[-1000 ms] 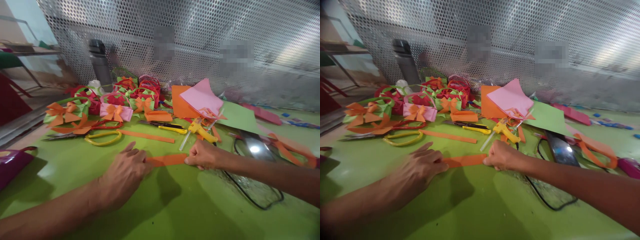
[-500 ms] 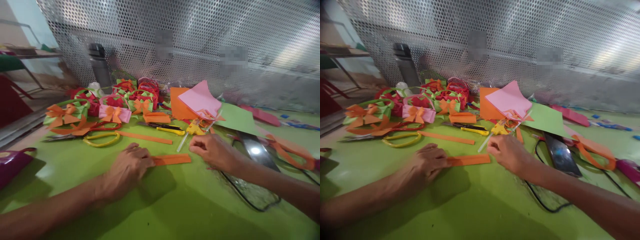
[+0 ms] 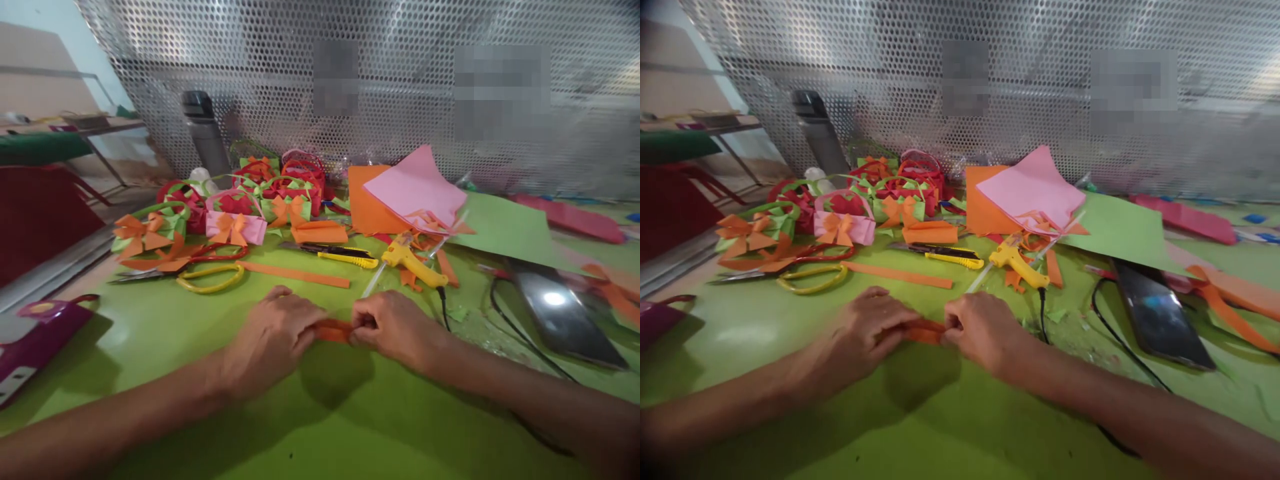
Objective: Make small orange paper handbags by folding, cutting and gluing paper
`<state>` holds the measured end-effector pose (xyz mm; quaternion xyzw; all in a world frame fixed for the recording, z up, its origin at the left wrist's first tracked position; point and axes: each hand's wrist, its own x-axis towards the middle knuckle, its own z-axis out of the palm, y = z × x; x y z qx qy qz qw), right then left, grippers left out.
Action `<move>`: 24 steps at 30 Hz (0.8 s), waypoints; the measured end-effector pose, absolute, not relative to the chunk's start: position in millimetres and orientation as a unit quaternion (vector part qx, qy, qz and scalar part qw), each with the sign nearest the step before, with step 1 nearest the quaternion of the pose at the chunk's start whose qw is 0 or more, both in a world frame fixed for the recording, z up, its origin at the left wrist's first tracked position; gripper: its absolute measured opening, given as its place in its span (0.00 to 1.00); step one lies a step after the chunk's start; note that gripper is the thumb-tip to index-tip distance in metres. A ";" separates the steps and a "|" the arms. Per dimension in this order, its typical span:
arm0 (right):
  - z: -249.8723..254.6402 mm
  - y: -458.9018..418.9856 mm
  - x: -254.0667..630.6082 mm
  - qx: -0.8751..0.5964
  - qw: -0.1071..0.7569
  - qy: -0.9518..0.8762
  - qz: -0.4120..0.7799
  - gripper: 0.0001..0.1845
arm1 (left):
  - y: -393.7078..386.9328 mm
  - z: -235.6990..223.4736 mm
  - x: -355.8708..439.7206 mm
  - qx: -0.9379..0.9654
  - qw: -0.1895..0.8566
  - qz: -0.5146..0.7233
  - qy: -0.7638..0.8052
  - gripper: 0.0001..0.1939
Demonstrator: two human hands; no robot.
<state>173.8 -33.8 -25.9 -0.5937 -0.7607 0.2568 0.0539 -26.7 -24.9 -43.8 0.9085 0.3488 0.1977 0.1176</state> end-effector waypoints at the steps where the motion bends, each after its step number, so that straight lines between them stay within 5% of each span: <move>1: -26.9 -33.7 174.2 -0.594 0.054 -0.760 0.260 0.03 | -24.1 -40.7 -28.6 0.898 0.132 0.189 0.375 0.08; 8: -30.9 -33.3 175.0 -0.597 0.046 -0.756 0.263 0.03 | -20.0 -21.2 -48.3 0.837 0.240 0.096 0.483 0.09; 24: -29.0 -32.0 172.1 -0.602 0.019 -0.758 0.250 0.03 | -14.9 -22.7 -52.8 0.820 0.241 0.078 0.514 0.14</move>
